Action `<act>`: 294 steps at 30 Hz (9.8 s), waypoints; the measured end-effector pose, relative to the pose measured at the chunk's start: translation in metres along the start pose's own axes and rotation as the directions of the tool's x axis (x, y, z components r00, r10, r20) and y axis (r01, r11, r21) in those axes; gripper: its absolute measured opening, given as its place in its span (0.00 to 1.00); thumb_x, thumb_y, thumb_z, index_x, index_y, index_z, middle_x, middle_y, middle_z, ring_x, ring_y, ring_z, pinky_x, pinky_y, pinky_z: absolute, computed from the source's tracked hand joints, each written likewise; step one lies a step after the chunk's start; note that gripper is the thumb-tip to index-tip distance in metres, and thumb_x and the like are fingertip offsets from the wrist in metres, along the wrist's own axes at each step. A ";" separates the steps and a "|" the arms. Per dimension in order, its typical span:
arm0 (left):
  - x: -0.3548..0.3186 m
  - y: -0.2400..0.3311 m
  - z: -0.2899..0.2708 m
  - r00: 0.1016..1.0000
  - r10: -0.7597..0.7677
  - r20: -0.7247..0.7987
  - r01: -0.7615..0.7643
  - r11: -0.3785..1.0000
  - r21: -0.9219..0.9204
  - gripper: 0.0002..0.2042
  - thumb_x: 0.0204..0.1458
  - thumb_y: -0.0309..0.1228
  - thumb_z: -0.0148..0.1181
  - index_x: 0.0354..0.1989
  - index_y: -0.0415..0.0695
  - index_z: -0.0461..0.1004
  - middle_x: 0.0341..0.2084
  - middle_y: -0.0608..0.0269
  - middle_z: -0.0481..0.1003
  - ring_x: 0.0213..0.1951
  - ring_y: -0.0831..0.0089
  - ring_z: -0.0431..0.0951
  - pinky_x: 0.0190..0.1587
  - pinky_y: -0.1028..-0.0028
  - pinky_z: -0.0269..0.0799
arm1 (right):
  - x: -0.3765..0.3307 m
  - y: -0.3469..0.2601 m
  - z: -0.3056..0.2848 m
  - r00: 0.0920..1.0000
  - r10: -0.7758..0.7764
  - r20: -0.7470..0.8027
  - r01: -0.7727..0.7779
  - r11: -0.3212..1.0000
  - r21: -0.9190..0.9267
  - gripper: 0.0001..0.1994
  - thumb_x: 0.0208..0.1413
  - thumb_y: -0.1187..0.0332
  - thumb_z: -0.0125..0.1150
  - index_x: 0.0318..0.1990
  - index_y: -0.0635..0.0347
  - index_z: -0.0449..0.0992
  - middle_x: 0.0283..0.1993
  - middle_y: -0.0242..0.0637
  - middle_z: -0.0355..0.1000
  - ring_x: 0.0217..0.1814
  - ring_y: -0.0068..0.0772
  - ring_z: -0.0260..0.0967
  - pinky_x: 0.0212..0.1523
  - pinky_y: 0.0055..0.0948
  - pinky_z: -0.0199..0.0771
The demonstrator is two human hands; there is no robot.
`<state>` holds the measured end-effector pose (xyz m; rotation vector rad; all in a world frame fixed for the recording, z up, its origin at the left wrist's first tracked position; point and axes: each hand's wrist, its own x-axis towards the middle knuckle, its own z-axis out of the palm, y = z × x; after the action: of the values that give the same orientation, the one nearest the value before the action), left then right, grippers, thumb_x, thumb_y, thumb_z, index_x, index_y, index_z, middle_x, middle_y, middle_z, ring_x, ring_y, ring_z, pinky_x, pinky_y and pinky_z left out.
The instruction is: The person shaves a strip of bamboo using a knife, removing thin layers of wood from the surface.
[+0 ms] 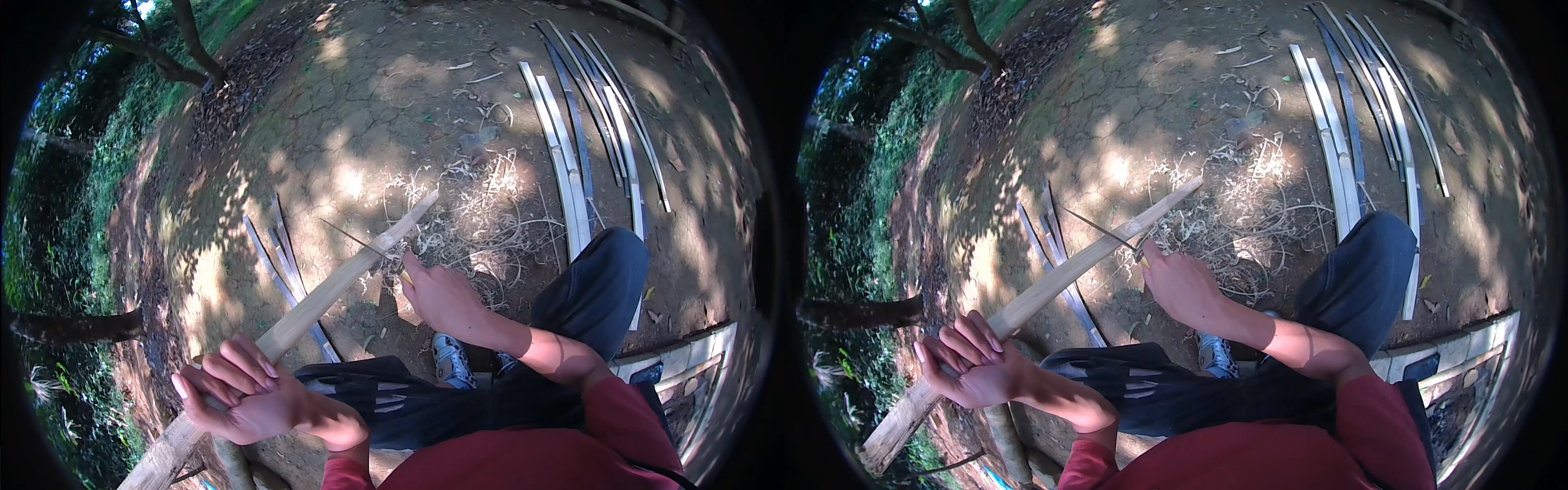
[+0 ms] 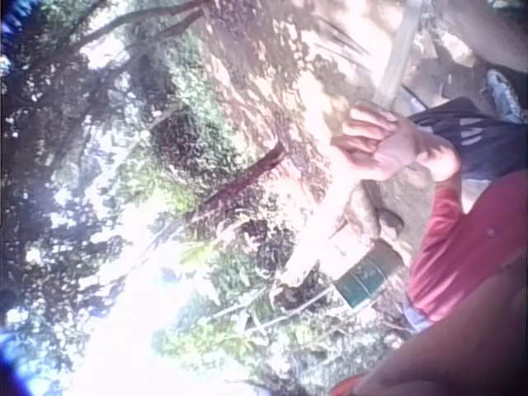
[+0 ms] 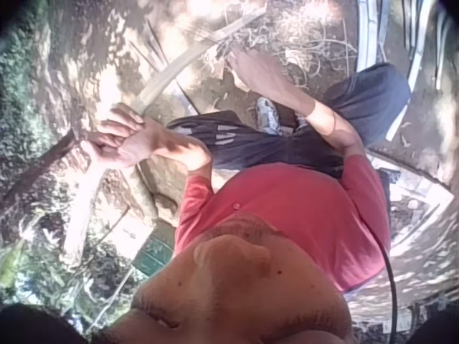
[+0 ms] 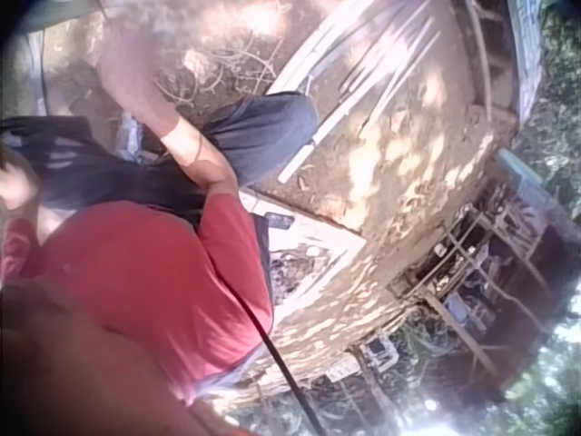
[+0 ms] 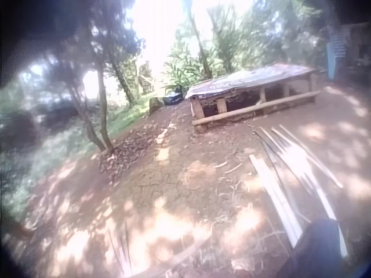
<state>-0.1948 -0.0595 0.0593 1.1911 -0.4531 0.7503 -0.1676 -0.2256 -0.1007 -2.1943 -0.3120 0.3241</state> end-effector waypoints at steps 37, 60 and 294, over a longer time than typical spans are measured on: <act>0.012 -0.003 -0.015 0.985 -0.024 -0.170 0.035 0.998 0.060 0.22 0.62 0.37 0.35 0.12 0.50 0.52 0.05 0.67 0.52 0.06 0.78 0.49 0.08 0.83 0.49 | 0.046 0.110 0.070 0.963 0.253 -0.091 -0.260 0.963 -0.073 0.14 0.57 0.66 0.50 0.45 0.70 0.63 0.26 0.57 0.72 0.31 0.61 0.72 0.33 0.52 0.72; 0.034 0.025 0.002 0.961 0.169 -0.220 -0.068 0.912 0.404 0.19 0.61 0.34 0.38 0.14 0.52 0.49 0.06 0.71 0.46 0.08 0.82 0.43 0.09 0.83 0.40 | 0.020 0.111 0.086 0.987 0.161 -0.014 -0.160 0.985 0.065 0.18 0.58 0.67 0.49 0.50 0.73 0.62 0.21 0.55 0.71 0.29 0.61 0.71 0.31 0.54 0.69; 0.043 0.018 -0.025 0.864 0.502 0.027 -0.501 0.857 0.120 0.10 0.48 0.30 0.43 0.17 0.44 0.54 0.11 0.60 0.56 0.14 0.73 0.56 0.18 0.75 0.53 | 0.003 -0.127 -0.018 0.965 -0.248 -0.081 0.244 0.968 -0.060 0.14 0.58 0.67 0.51 0.42 0.73 0.64 0.20 0.52 0.72 0.26 0.55 0.74 0.28 0.46 0.75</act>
<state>-0.1807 -0.0203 0.0921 1.1960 -0.7390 1.2472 -0.1723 -0.1630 0.0110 -2.1807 -0.5430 0.0826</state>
